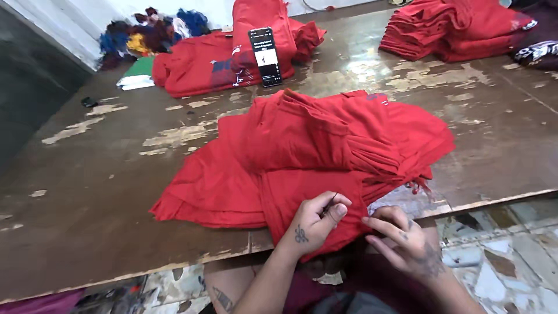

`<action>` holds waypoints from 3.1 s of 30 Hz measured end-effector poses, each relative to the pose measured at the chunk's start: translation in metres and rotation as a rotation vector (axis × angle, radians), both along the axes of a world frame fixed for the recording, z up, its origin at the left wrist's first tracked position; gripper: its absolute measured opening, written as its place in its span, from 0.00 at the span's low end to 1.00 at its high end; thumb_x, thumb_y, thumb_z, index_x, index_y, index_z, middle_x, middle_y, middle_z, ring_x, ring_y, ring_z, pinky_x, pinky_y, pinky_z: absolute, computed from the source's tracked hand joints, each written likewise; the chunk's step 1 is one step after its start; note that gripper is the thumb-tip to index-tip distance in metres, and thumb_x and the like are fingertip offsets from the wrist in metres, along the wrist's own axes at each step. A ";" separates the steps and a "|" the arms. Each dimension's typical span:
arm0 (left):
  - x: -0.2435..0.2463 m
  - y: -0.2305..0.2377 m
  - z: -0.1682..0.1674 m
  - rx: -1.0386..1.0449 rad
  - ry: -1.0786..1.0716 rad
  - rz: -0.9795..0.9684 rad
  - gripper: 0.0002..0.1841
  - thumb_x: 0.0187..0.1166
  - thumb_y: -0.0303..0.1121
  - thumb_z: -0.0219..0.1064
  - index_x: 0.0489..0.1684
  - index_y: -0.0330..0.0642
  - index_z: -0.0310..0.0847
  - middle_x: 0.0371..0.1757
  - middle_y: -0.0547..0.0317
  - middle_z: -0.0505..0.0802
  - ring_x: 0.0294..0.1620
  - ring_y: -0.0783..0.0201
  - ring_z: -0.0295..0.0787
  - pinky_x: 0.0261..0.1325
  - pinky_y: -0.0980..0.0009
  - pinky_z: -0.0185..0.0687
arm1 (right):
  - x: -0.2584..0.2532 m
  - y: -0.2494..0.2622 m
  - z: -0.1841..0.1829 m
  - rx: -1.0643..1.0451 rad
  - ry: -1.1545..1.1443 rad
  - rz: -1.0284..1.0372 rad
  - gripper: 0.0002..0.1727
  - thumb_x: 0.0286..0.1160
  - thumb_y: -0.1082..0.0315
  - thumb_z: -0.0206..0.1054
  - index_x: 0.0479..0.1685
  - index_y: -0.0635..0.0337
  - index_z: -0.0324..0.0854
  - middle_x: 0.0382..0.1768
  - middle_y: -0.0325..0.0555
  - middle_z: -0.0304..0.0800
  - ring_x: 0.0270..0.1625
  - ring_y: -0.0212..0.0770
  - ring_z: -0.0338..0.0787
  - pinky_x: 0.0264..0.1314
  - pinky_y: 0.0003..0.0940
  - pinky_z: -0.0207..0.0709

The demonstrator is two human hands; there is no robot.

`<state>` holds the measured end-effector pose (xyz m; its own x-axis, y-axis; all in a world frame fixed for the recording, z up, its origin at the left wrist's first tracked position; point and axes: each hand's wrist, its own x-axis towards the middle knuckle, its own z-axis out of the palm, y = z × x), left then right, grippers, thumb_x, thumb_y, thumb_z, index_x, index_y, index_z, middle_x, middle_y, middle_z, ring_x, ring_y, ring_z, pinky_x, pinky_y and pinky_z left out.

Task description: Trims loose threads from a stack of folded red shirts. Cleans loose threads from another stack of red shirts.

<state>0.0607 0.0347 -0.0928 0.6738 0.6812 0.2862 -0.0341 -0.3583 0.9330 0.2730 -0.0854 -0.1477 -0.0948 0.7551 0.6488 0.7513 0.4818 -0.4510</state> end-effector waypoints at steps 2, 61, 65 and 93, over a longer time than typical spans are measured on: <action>0.000 0.000 -0.001 -0.007 -0.003 -0.006 0.17 0.91 0.36 0.55 0.51 0.29 0.86 0.25 0.69 0.84 0.23 0.83 0.76 0.28 0.84 0.74 | -0.005 0.010 -0.008 0.043 -0.037 -0.009 0.12 0.80 0.61 0.66 0.56 0.49 0.91 0.46 0.50 0.90 0.53 0.47 0.89 0.63 0.44 0.81; -0.011 -0.004 -0.010 -0.179 -0.144 0.000 0.25 0.91 0.49 0.53 0.60 0.34 0.83 0.26 0.75 0.85 0.23 0.84 0.76 0.26 0.85 0.72 | 0.047 -0.017 -0.002 -0.208 0.230 0.110 0.17 0.90 0.54 0.57 0.43 0.53 0.87 0.43 0.35 0.94 0.56 0.32 0.94 0.77 0.40 0.82; -0.016 -0.010 -0.006 -0.022 -0.022 0.060 0.26 0.90 0.51 0.55 0.60 0.33 0.83 0.28 0.72 0.85 0.24 0.83 0.75 0.28 0.84 0.72 | 0.055 -0.015 0.001 -0.156 0.235 0.023 0.23 0.91 0.50 0.56 0.37 0.58 0.87 0.37 0.40 0.94 0.48 0.31 0.94 0.64 0.34 0.87; -0.034 -0.008 0.009 -0.047 0.132 0.260 0.08 0.84 0.28 0.58 0.37 0.39 0.82 0.28 0.73 0.83 0.30 0.83 0.77 0.35 0.84 0.74 | -0.031 -0.007 0.028 0.123 -0.088 0.089 0.15 0.83 0.53 0.66 0.66 0.33 0.81 0.74 0.40 0.78 0.81 0.47 0.73 0.83 0.51 0.66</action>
<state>0.0266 0.0271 -0.0839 0.5040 0.8464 0.1719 0.1763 -0.2956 0.9389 0.2416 -0.0922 -0.1193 -0.2181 0.6564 0.7222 0.7372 0.5957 -0.3188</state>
